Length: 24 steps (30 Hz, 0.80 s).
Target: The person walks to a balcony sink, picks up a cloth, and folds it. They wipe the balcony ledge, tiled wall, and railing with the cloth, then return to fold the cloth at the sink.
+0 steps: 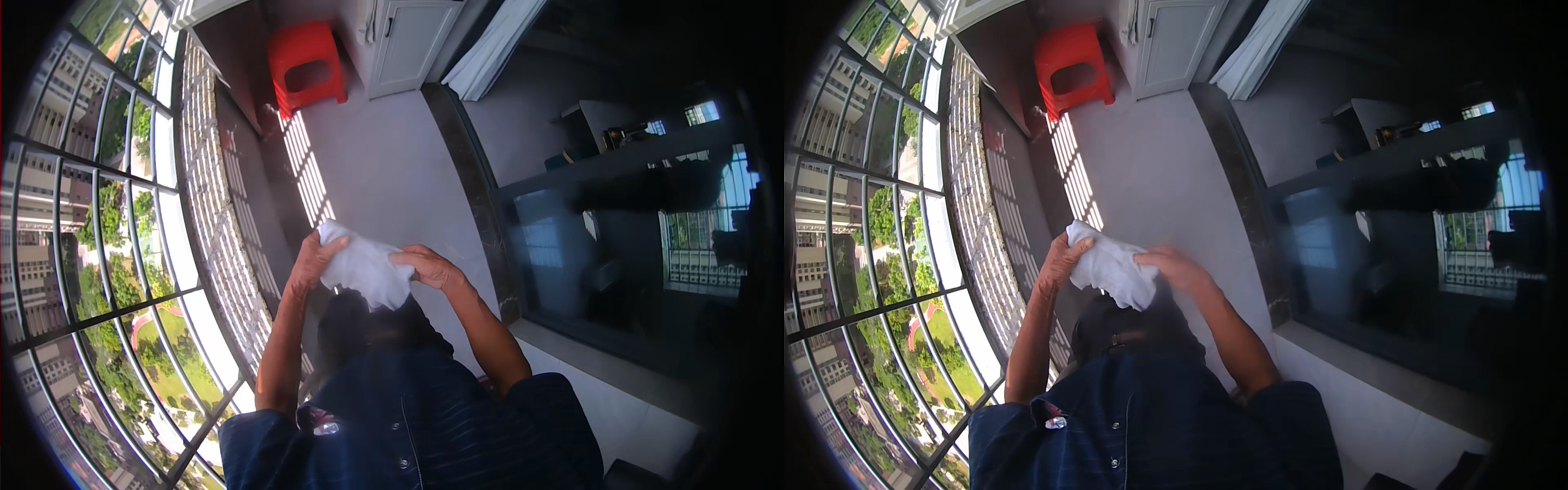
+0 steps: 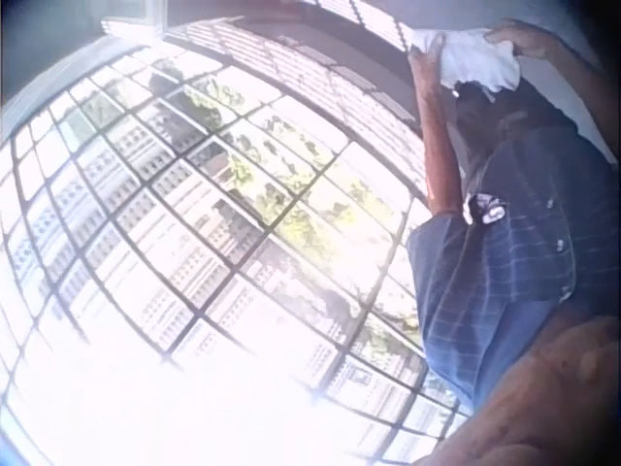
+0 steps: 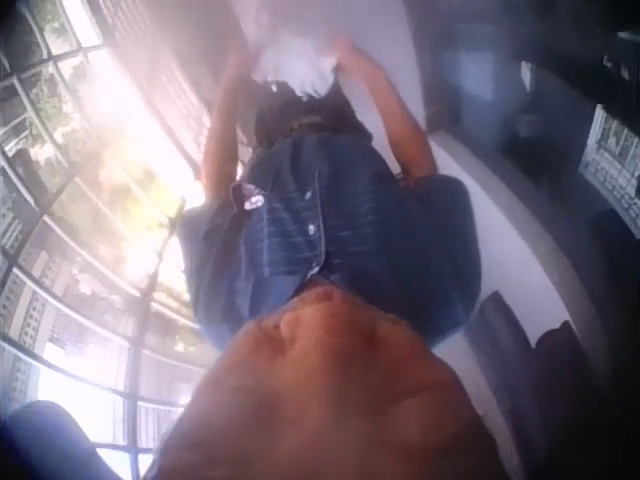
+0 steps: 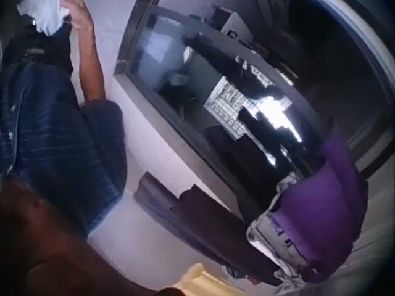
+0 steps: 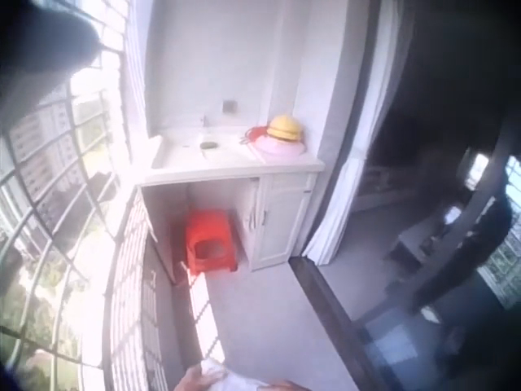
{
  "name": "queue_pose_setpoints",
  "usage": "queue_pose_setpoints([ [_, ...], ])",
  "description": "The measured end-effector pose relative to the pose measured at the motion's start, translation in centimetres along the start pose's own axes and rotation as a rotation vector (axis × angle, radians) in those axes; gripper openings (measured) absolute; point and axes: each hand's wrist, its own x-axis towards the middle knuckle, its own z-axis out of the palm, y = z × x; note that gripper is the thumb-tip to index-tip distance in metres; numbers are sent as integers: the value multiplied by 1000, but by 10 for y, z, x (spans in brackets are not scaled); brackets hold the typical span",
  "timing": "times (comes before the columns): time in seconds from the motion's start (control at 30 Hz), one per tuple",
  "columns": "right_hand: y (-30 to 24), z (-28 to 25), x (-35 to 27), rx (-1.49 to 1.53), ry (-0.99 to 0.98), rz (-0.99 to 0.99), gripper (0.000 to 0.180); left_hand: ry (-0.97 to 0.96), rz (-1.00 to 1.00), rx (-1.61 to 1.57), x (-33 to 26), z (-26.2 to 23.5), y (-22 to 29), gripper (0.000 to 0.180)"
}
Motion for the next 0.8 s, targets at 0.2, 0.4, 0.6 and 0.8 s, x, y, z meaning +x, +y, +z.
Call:
queue_pose_setpoints([
  [0.2,36,-21,-15,91,64,50,56,-52,-166,144,-17,34,-5,34],
  [0.4,57,-49,-20,-241,244,28,49,-27,-128,116,-14,46,-65,33],
  [0.6,60,-83,-28,-142,160,-23,49,15,-194,155,-6,70,-68,36],
  [0.8,75,-110,-52,98,206,-145,43,-126,-216,151,8,122,-45,42],
])
